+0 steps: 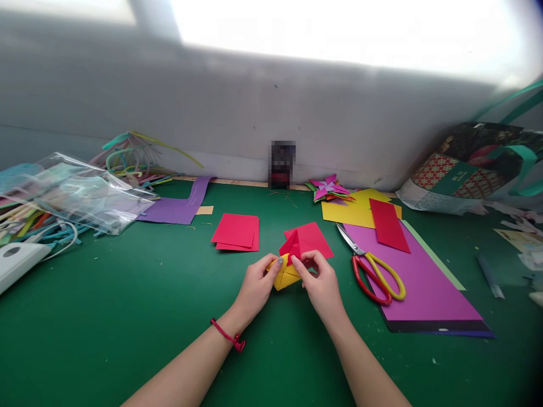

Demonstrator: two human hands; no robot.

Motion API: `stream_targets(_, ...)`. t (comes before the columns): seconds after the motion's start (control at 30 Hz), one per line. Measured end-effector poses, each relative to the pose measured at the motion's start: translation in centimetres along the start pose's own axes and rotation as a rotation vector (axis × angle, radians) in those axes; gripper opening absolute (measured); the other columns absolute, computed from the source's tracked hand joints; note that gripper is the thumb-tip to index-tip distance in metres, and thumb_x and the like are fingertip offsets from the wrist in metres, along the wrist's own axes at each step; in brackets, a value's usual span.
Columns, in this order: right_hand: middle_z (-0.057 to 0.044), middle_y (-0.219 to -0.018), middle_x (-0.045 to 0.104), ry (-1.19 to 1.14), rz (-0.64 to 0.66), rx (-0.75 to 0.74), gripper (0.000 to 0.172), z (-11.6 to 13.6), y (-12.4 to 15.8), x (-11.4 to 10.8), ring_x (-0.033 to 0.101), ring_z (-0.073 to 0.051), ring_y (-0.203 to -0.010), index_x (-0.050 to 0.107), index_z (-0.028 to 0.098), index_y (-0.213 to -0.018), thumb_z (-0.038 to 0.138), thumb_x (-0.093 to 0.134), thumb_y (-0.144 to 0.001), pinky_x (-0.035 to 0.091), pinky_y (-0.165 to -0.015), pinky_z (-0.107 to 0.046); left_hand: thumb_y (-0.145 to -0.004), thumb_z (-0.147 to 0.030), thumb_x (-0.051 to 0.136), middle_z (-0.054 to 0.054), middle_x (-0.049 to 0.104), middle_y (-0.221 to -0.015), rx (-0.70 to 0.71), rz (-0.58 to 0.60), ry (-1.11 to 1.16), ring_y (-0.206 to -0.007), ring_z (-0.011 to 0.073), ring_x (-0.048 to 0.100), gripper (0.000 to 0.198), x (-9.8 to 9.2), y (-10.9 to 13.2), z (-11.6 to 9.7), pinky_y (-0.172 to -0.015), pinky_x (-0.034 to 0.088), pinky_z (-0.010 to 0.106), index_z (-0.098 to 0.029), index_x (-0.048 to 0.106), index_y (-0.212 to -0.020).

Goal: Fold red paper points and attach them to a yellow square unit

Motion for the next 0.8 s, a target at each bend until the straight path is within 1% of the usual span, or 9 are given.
stream_targets(0.1,-0.003,-0.074,0.053,-0.022,0.017,0.019,0.022,-0.4,-0.2,0.0,0.052,-0.017,-0.067,0.053,0.018,-0.074,0.04,0.056,-0.073,0.041,-0.045,-0.022,-0.084,-0.043,0.034,-0.003,0.04,-0.06,0.002,-0.01,-0.03,-0.054,0.0095,0.035,0.033,0.1,0.1,0.2,-0.049,0.03,0.02,-0.017,0.044,-0.066)
stream_targets(0.2,-0.003,-0.075,0.054,-0.034,0.044,0.042,0.022,-0.7,-0.2,0.1,0.052,-0.017,-0.068,0.052,0.018,-0.074,0.04,0.056,-0.074,0.041,-0.046,-0.023,-0.085,-0.042,0.032,-0.004,0.037,-0.059,-0.004,0.012,-0.059,-0.053,0.0092,0.033,0.033,0.2,0.2,0.5,-0.047,0.027,0.02,-0.017,0.04,-0.065)
stream_targets(0.33,-0.002,-0.072,0.054,-0.034,0.033,0.059,0.022,-0.8,0.0,0.3,0.052,-0.016,-0.068,0.05,0.019,-0.072,0.04,0.056,-0.074,0.041,-0.048,-0.023,-0.085,-0.043,0.031,-0.005,0.034,-0.056,-0.004,0.023,-0.119,-0.051,0.0091,0.03,0.034,0.2,0.2,0.7,-0.046,0.024,0.021,-0.018,0.036,-0.062)
stream_targets(0.43,0.0,-0.069,0.051,-0.08,0.033,0.063,0.022,-0.8,0.2,0.6,0.051,-0.015,-0.063,0.046,0.02,-0.071,0.04,0.055,-0.075,0.041,-0.047,-0.022,-0.085,-0.043,0.03,-0.005,0.034,-0.056,0.005,0.014,-0.146,-0.051,0.0092,0.031,0.034,0.1,0.3,0.6,-0.046,0.025,0.021,-0.018,0.035,-0.062)
stream_targets(0.6,0.001,-0.067,0.046,-0.202,0.075,0.1,0.022,-0.8,0.3,1.3,0.05,-0.014,-0.059,0.042,0.021,-0.071,0.039,0.054,-0.075,0.042,-0.041,-0.021,-0.085,-0.043,0.029,-0.005,0.035,-0.056,-0.001,0.014,-0.151,-0.051,0.0092,0.032,0.034,0.2,0.3,0.5,-0.046,0.026,0.021,-0.018,0.034,-0.062)
stream_targets(0.8,0.001,-0.066,0.046,-0.203,0.06,0.1,0.023,-0.6,0.4,1.4,0.049,-0.014,-0.058,0.041,0.021,-0.07,0.04,0.055,-0.074,0.043,-0.039,-0.021,-0.085,-0.043,0.029,-0.005,0.036,-0.055,-0.004,-0.002,-0.148,-0.049,0.0092,0.034,0.035,0.2,0.3,0.6,-0.046,0.026,0.021,-0.018,0.034,-0.061)
Point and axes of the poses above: each hand's wrist, its own y-axis away from the middle knuckle, its own x-axis out of the palm, z = x × y, the point moved 5 cm from there along -y, towards the middle knuckle
